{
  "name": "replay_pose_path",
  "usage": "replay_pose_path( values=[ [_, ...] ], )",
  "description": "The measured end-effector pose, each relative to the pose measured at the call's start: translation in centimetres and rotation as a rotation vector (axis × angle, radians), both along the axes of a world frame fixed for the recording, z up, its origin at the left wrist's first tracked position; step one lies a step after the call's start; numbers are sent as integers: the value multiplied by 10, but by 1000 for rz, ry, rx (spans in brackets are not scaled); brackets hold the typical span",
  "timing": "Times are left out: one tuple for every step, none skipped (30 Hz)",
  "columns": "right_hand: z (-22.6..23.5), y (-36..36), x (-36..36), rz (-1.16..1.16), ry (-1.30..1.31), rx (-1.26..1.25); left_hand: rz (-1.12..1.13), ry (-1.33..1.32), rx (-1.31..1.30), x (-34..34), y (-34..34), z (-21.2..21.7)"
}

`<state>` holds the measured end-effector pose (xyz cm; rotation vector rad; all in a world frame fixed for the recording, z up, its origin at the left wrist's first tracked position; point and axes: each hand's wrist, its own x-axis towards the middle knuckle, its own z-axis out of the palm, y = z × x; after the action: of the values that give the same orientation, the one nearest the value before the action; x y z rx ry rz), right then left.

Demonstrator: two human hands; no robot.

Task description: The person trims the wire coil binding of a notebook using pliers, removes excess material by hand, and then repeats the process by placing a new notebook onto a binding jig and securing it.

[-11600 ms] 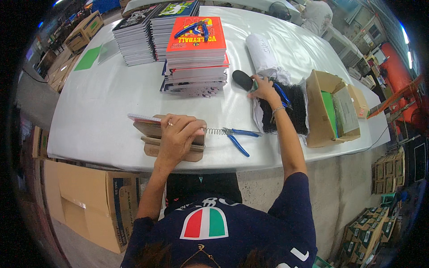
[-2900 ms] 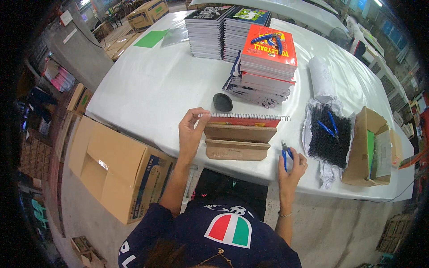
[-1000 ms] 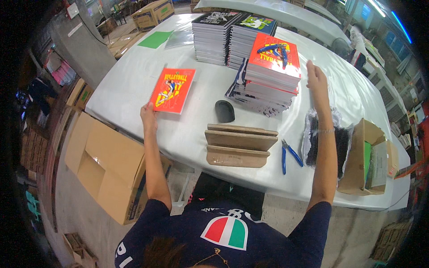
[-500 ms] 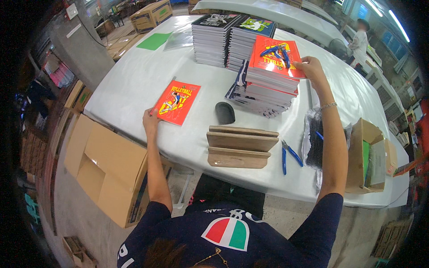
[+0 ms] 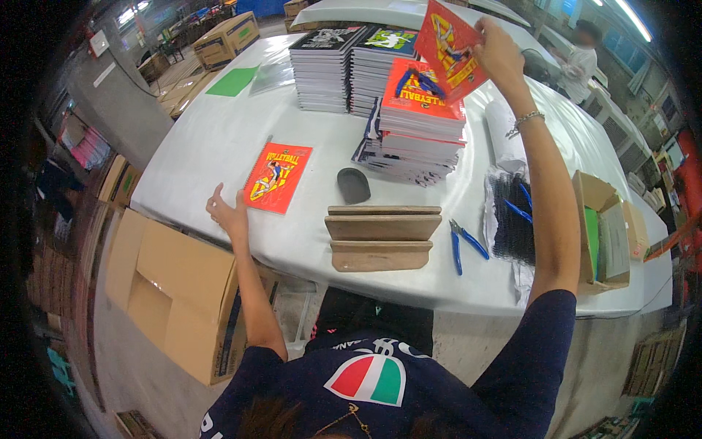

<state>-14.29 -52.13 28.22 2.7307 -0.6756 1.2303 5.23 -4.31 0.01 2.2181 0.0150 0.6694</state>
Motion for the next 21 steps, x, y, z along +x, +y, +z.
replay_pose_path(
  values=[
    [5, 10, -7, -88, -17, -74, 2, -9, -14, -3, 2, 6],
    [8, 14, -17, -45, -108, -116, -8, -44, -20, -5, 3, 8],
    [10, 18, -29, -2, -198, -157, -17, -80, -26, -7, 3, 10],
    [11, 24, -40, 43, -290, -198, -23, -117, -30, -11, 6, 13],
    [8, 36, -52, 93, -347, -157, -48, -84, -41, -20, 3, 21],
    [3, 50, -64, 143, -404, -115, -76, -103, -40, -23, 2, 21],
    [2, 62, -82, 185, -463, -84, -113, -125, -48, -27, -1, 22],
    [-6, 60, -96, 275, -456, 14, -147, -144, -52, -33, -4, 24],
    [-18, 54, -109, 364, -448, 114, -186, -129, -67, -39, -7, 25],
    [-28, 52, -124, 450, -441, 210, -214, -130, -67, -45, -12, 27],
    [-41, 57, -133, 483, -392, 312, -234, -130, -64, -51, -13, 26],
    [-54, 65, -142, 514, -343, 414, -254, -129, -62, -56, -15, 26],
    [-71, 74, -147, 485, -308, 470, -270, -116, -71, -63, -16, 26],
    [-82, 85, -152, 453, -274, 521, -297, -108, -84, -68, -19, 24],
    [-89, 96, -158, 444, -251, 593, -324, -100, -98, -72, -21, 21],
    [-95, 107, -164, 436, -231, 667, -349, -94, -108, -75, -23, 20],
    [-99, 113, -170, 414, -203, 707, -372, -86, -128, -80, -27, 21],
    [-103, 116, -175, 418, -180, 702, -394, -78, -148, -86, -32, 22],
    [-109, 117, -177, 425, -156, 699, -414, -71, -167, -92, -37, 24],
    [-114, 119, -179, 433, -133, 696, -424, -41, -173, -98, -39, 27],
    [-117, 121, -181, 414, -108, 684, -434, -10, -179, -103, -41, 31]
  ],
)
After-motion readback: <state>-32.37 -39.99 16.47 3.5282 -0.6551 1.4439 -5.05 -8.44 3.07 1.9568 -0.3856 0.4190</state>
